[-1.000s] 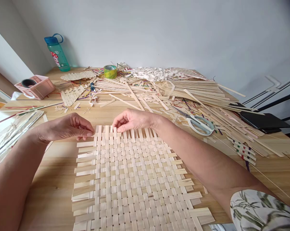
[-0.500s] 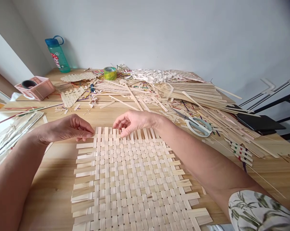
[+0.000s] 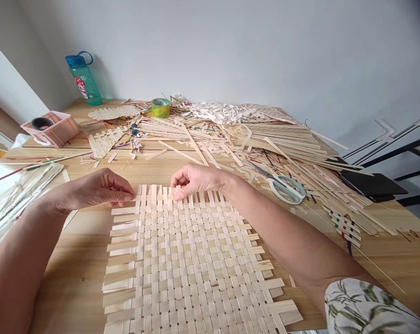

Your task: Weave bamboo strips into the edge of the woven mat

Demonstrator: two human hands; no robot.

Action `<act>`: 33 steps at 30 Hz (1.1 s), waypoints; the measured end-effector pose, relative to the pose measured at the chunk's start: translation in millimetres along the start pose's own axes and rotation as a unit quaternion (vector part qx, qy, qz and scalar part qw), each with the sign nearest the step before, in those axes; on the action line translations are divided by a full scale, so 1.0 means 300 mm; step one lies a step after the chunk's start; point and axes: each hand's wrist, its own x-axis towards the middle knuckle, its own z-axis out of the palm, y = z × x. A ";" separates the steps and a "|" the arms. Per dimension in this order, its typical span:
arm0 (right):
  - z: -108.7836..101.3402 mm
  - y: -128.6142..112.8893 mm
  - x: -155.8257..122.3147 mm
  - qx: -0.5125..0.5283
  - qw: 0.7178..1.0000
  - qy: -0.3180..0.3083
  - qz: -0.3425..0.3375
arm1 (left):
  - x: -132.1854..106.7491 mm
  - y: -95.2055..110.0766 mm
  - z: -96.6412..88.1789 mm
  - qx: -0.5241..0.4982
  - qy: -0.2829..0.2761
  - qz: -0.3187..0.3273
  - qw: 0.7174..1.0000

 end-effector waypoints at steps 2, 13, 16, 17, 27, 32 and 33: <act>-0.001 0.003 0.001 -0.005 1.000 0.012 -0.005 | 0.000 0.002 -0.002 0.008 0.001 -0.008 1.000; -0.012 0.022 0.013 0.026 0.999 0.006 -0.032 | 0.000 0.015 -0.003 0.042 0.036 -0.015 0.998; -0.012 0.023 0.015 0.022 0.999 0.022 -0.039 | 0.002 0.012 -0.001 0.030 0.037 -0.002 0.999; -0.012 0.021 0.014 0.021 0.999 0.026 -0.041 | 0.001 0.011 -0.001 0.028 0.036 0.001 0.999; -0.011 0.008 0.010 0.060 0.996 0.053 -0.046 | 0.013 0.020 0.017 -0.005 0.033 0.010 0.999; -0.009 0.000 0.009 0.069 0.995 0.060 -0.041 | 0.015 0.011 0.010 -0.001 0.021 0.002 1.000; -0.008 -0.002 0.008 0.069 0.995 0.064 -0.041 | 0.011 0.008 0.004 0.000 0.023 -0.001 1.000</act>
